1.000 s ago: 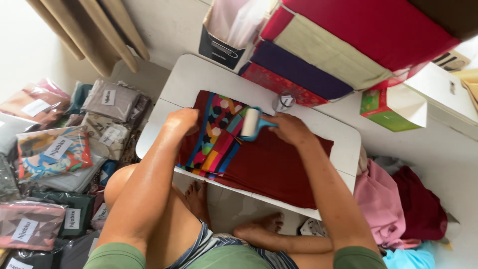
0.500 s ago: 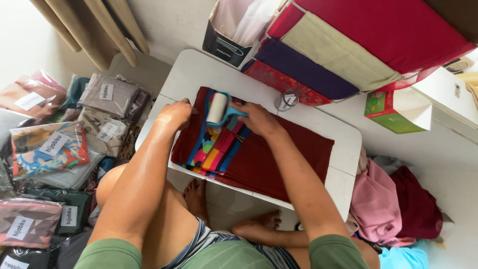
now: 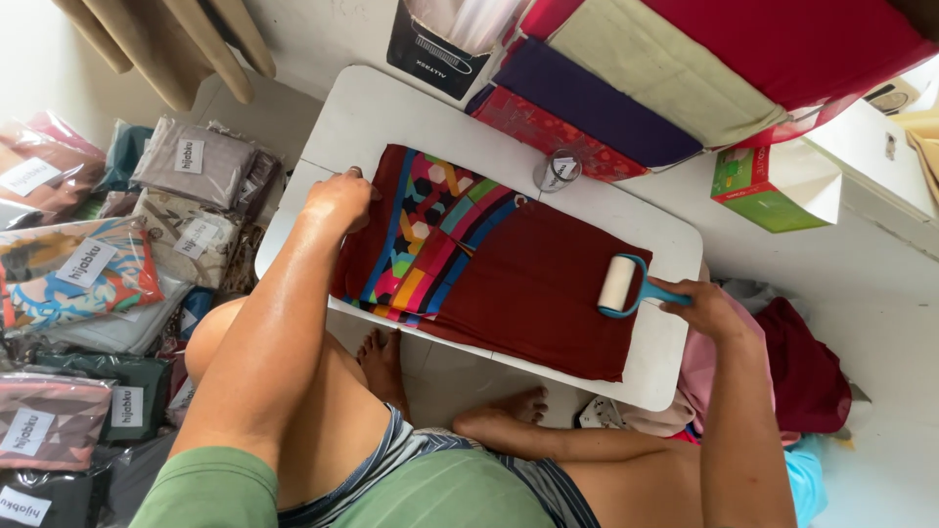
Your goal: Using a lint roller to clean and then fold pieces of fabric on a small table.
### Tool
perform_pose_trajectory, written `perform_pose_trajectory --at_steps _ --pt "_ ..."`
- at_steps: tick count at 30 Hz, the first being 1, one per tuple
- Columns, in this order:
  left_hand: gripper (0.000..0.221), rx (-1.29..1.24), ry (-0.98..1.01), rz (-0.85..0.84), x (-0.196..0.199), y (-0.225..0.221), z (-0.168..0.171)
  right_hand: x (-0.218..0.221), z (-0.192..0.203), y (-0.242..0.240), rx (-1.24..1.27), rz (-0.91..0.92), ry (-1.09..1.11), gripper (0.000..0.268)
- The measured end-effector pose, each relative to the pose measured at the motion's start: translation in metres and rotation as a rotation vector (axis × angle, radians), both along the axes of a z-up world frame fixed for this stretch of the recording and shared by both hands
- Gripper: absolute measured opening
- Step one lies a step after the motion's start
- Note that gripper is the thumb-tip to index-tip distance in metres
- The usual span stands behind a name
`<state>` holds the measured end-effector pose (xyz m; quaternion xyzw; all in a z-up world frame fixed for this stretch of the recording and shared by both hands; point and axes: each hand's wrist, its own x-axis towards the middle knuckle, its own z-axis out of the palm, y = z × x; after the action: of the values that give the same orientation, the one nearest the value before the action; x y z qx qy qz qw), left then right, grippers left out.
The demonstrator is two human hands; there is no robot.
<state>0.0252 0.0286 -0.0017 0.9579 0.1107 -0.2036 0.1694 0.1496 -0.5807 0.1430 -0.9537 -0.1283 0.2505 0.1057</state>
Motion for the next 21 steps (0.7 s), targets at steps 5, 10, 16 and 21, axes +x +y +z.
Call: perform_pose_trajectory --at_steps 5,10,16,21 --pt "0.042 0.008 0.003 0.016 0.002 -0.003 0.002 0.005 -0.004 0.052 -0.138 0.147 -0.011 0.041" --pt "0.041 0.041 -0.066 0.014 0.009 0.001 -0.007 -0.033 0.004 0.188 -0.038 0.372 -0.023 0.042" --pt "0.035 0.065 -0.322 -0.059 0.007 0.0 0.055 -0.084 -0.018 0.33 0.021 0.49 -0.009 0.052" --pt "0.056 -0.259 -0.242 0.052 0.009 -0.007 0.066 -0.11 -0.054 0.388 0.288 0.531 -0.069 0.053"
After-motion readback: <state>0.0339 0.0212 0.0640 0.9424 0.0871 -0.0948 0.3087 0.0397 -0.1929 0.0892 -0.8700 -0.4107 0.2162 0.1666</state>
